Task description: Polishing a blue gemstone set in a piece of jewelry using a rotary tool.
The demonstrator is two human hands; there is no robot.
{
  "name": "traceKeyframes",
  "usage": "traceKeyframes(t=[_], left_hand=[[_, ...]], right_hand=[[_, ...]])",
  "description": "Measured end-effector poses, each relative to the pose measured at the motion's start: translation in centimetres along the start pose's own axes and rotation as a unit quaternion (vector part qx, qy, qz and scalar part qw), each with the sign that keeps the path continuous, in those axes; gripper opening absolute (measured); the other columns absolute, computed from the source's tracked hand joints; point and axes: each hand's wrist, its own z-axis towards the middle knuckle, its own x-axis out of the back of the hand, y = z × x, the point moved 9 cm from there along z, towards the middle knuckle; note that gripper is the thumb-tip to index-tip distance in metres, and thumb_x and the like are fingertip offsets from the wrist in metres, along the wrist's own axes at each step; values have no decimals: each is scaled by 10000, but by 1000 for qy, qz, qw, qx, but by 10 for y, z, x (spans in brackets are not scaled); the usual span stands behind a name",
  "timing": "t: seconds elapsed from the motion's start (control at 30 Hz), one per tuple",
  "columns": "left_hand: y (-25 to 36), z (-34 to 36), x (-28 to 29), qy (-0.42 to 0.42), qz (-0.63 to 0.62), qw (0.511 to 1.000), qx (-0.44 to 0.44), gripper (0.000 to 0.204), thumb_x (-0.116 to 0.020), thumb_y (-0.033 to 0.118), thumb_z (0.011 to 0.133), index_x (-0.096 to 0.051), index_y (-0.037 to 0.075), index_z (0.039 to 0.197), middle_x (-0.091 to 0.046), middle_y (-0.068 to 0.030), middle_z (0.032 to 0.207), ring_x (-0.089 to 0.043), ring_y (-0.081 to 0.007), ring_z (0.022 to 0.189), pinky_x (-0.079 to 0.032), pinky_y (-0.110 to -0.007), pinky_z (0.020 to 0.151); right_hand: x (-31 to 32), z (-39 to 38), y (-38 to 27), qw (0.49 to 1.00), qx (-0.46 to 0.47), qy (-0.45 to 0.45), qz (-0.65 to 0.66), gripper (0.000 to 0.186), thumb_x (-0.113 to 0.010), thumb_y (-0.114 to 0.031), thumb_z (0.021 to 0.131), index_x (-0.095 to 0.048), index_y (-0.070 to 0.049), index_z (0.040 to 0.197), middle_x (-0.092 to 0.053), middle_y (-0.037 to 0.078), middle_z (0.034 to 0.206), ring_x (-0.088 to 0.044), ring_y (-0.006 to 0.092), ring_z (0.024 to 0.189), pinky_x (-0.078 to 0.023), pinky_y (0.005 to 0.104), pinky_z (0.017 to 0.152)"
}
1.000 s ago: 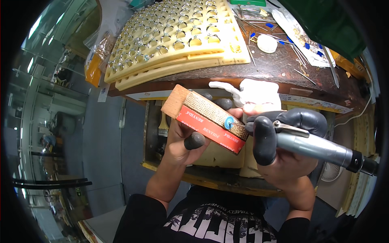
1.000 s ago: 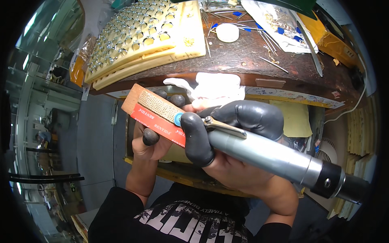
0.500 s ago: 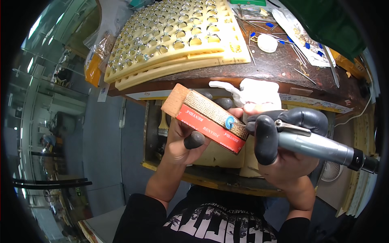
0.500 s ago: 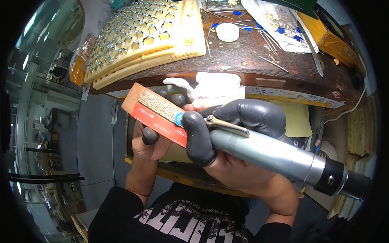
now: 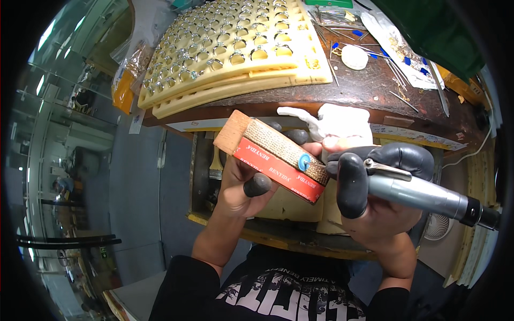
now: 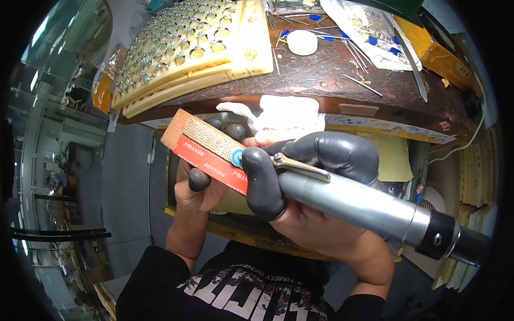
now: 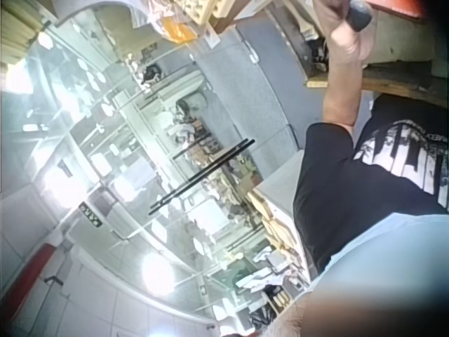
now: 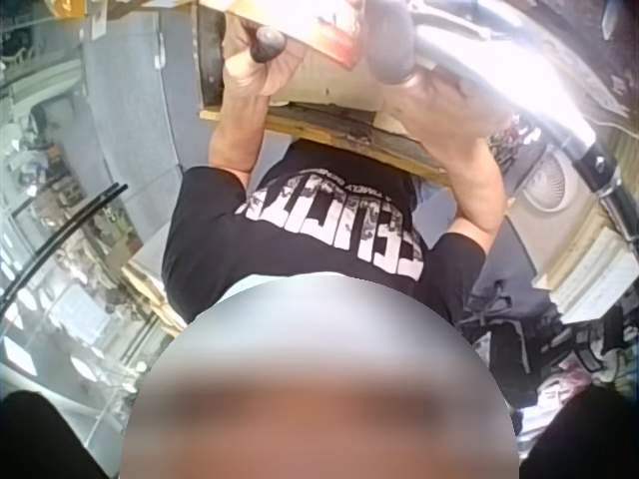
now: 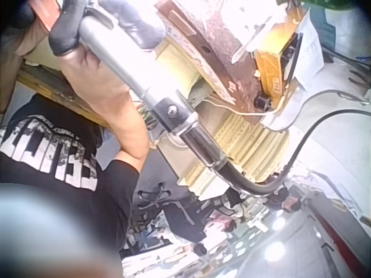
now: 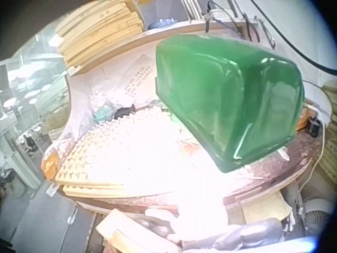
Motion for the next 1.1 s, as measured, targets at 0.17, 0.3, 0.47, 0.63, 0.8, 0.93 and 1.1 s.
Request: traceKeyframes(t=[0.17,0.3,0.47,0.63,0.8,0.93,1.1], left_hand=[[-1,0,0,7,0,1000,6,609,-646,84,795,-364,16,1331,-489,-302,1266,-446,-405,1245,-371,-541,1037],[-1,-1,0,8,-2,1000,3,608,-642,78,793,-367,12,1330,-491,-303,1264,-443,-406,1248,-368,-542,1039],[-1,-1,1,-1,-1,1000,1,602,-638,77,799,-367,9,1332,-491,-304,1262,-440,-412,1248,-369,-545,1038],[-1,-2,1,0,-1,1000,2,602,-639,85,809,-362,8,1337,-487,-311,1262,-439,-415,1248,-374,-543,1035],[-1,0,0,-2,-2,1000,-1,615,-645,99,814,-352,11,1348,-480,-319,1267,-443,-412,1245,-377,-534,1035],[-1,0,0,-7,3,1000,0,615,-646,107,818,-352,13,1350,-476,-319,1272,-443,-409,1246,-377,-530,1036],[-1,-1,-1,-4,4,1000,-1,617,-650,109,815,-356,13,1349,-476,-315,1275,-443,-407,1248,-372,-532,1039]], right_hand=[[-2,-2,5,1000,-21,-5,22,78,-649,-31,827,-603,15,783,-663,54,695,-626,118,642,-475,228,628],[0,-1,2,1000,-14,10,12,82,-654,-34,824,-600,17,790,-664,56,702,-626,117,642,-475,229,629],[-1,0,-1,1000,13,-13,-3,98,-645,-35,834,-576,34,830,-667,75,725,-633,132,643,-483,235,634],[-2,-2,7,998,-19,4,62,108,-627,-30,849,-556,51,855,-671,96,747,-645,151,660,-501,253,646],[-2,-2,5,998,-29,6,58,95,-616,-35,857,-570,47,841,-673,94,740,-646,153,657,-501,252,641],[-4,-2,1,1000,-11,-28,0,81,-632,-42,846,-605,25,808,-674,67,721,-632,137,641,-480,244,626],[-1,-1,4,999,-34,-8,-5,90,-651,-53,829,-642,-5,754,-672,47,700,-615,130,631,-464,250,615]])
